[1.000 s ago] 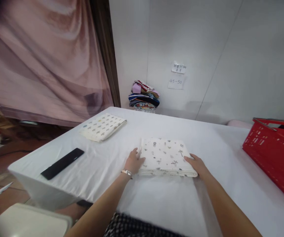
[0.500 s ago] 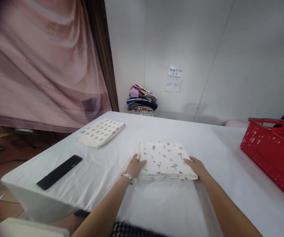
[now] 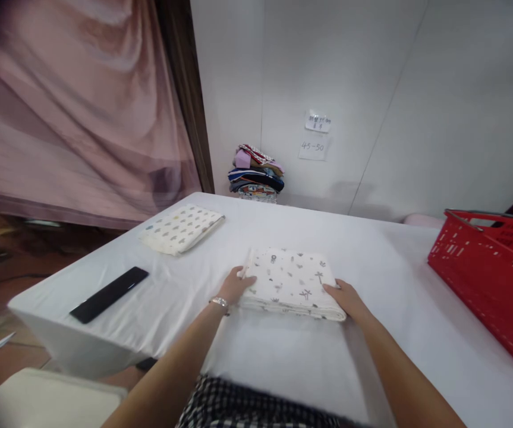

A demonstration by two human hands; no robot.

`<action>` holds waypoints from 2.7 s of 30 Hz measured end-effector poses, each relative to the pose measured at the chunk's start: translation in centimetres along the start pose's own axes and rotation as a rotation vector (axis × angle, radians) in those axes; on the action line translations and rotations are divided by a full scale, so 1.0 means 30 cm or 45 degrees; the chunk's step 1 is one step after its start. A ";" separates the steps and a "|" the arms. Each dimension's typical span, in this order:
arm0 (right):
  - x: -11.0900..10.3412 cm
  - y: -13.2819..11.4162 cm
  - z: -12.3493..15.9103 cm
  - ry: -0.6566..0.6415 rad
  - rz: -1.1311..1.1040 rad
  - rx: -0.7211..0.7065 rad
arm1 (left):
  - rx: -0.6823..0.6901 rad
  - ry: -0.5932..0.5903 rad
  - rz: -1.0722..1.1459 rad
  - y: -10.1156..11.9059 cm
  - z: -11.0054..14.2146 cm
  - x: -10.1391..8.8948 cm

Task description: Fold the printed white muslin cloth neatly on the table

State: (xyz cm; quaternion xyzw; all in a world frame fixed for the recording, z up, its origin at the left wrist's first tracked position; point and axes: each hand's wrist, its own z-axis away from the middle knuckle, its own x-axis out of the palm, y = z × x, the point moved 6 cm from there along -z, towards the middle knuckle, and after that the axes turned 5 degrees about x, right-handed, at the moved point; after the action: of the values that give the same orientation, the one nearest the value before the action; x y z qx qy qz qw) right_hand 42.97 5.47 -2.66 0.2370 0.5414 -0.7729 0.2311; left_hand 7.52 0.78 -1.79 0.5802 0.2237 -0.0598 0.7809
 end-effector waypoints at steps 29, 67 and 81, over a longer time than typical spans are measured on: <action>0.507 -0.519 0.398 -0.157 0.126 -1.147 | 0.071 -0.377 1.015 -0.083 0.127 -0.004; 0.122 -0.099 0.267 0.073 0.459 -0.703 | 0.199 -0.138 0.588 -0.109 0.080 -0.012; -0.004 0.010 0.134 0.235 -0.157 -0.203 | -0.020 -0.121 0.547 -0.098 0.072 -0.014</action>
State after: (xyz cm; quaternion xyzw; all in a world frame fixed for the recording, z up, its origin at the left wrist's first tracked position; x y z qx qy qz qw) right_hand 42.77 1.60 -1.58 0.2541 0.6335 -0.7151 0.1506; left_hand 6.71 -2.24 -3.71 0.6048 0.0583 0.0822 0.7900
